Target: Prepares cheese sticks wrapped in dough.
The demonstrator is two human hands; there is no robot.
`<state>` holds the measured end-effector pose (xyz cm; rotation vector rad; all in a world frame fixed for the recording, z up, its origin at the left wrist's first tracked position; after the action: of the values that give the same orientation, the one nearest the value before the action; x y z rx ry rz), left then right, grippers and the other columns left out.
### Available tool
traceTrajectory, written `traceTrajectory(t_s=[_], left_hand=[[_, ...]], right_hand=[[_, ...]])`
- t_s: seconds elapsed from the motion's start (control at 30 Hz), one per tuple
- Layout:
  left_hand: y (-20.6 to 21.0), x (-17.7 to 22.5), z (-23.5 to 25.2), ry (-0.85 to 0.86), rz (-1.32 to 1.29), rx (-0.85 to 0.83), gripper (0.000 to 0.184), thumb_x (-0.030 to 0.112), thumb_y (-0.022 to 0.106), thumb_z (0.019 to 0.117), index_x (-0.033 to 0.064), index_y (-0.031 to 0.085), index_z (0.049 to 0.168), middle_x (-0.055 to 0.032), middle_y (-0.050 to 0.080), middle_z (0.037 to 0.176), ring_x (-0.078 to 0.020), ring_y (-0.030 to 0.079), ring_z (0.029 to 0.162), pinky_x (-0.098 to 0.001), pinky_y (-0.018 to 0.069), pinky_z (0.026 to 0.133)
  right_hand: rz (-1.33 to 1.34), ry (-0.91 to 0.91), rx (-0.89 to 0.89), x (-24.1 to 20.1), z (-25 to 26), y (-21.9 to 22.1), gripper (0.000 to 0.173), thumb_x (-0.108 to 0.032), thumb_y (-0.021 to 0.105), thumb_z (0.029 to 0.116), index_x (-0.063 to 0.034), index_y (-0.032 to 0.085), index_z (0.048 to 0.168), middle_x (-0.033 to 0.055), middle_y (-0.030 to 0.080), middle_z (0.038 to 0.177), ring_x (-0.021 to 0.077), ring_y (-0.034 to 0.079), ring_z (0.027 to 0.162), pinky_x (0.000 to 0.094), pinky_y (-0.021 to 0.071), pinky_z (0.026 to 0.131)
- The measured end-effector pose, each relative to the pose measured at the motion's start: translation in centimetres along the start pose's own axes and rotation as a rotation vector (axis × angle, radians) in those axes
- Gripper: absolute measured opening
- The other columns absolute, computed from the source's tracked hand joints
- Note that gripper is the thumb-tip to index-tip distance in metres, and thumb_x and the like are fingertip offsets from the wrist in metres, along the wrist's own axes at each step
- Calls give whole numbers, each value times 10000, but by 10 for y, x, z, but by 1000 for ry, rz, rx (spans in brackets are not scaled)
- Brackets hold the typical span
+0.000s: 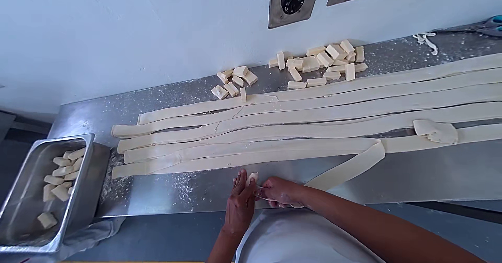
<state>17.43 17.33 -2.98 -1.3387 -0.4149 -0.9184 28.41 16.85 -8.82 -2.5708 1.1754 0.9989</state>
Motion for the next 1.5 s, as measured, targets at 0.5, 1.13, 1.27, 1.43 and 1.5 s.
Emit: traceTrajectory(t_s=[0.5,1.13,1.27,1.43,1.5], left_hand=[[-21,-22,11,-829,-1016,-3,238,-94,623,922,-96,608,1160,-114,748,960,-180,742,863,-329,619,834],[-102,-78,-10,-980,-974,403,668,485,76,1102,-21,463,1307,28,519,560,-79,524,441,-235,499,463],[-312,-125,5,-676,-893,962,741,666,23,1020,103,481,1172,61,622,765,-56,641,677,-255,568,671],[-336,-161,-5,-834,-677,940,723,563,196,1088,1,205,1544,-185,521,1372,-196,635,1123,-345,530,949],[-252,-147,12,-723,-582,667,439,243,351,1105,-99,407,1375,-148,636,1168,-145,666,989,-327,551,901]], right_hand=[[-862,-415,365,-106,-40,-31,339,-216,488,1080,39,710,1071,238,693,1031,407,672,1024,575,508,894],[-930,-753,653,-103,-40,-6,544,-126,769,871,40,613,1364,273,630,1320,457,603,1238,605,503,1004],[-972,-657,758,-86,-23,-65,181,-72,693,922,54,734,1045,293,679,1028,501,663,1016,608,550,882],[-585,-481,517,-107,-28,-70,309,-227,624,1007,48,711,1117,219,696,1110,320,677,1042,455,530,968],[-486,-517,494,-128,-42,-65,319,-246,583,1028,33,701,1130,186,717,1057,268,690,987,422,542,920]])
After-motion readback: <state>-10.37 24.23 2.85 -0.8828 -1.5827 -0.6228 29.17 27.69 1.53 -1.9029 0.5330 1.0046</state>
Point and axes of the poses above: each hand's wrist, its own z-axis towards the middle knuckle, its own y-axis out of the palm, x = y × z, the point moved 10 cm from there along z, towards the middle knuckle
